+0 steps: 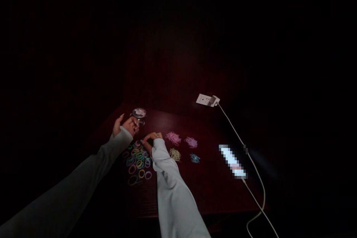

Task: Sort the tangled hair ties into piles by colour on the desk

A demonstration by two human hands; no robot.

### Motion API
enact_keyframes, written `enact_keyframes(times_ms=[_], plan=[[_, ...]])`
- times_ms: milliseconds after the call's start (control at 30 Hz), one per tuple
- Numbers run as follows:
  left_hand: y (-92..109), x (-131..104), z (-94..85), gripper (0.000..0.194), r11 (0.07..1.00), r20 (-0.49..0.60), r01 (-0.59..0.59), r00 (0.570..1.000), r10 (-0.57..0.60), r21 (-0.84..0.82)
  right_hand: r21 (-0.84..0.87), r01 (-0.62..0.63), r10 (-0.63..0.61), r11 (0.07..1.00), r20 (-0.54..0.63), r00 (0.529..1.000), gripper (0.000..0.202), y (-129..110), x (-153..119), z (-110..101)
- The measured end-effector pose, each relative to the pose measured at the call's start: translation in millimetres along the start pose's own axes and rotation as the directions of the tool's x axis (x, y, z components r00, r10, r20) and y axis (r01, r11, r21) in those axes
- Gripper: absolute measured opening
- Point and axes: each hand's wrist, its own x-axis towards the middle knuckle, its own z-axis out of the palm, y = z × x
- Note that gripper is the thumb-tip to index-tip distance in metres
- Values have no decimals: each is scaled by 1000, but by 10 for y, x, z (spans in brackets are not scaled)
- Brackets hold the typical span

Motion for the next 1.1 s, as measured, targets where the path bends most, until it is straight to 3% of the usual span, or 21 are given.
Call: enact_keyframes(times_ms=[133, 333, 600, 700, 833, 933, 1033, 1100], plan=[[-21, 27, -11, 53, 998, 8, 6, 1000, -7, 58, 282, -98, 112, 954, -34, 993, 26, -43, 7, 18], [-31, 56, -51, 54, 994, 18, -65, 998, 63, 89, 330, -190, 233, 925, -95, 968, 33, -51, -10, 12], [-43, 75, -78, 50, 989, 29, -93, 995, 90, 115, 672, -215, 252, 708, 43, 967, 51, -63, 71, 71], [-34, 71, -78, 49, 986, 41, -106, 994, 102, 128, 553, -194, 229, 811, 6, 973, 49, -38, 72, 55], [-38, 63, -75, 47, 980, 49, -155, 987, 150, 124, 186, -104, 112, 977, -34, 993, 39, -8, 26, -19], [-47, 49, -66, 45, 981, 70, -160, 986, 153, 108, -94, -39, 47, 995, 89, 995, 7, -13, -30, -77], [-50, 24, -34, 42, 983, 64, -151, 987, 145, 104, -232, -3, 53, 973, 209, 976, 18, -30, -60, -105], [-53, 0, 2, 40, 981, 37, -159, 987, 156, 108, -247, -4, 61, 969, 226, 972, 22, -41, -61, -104]])
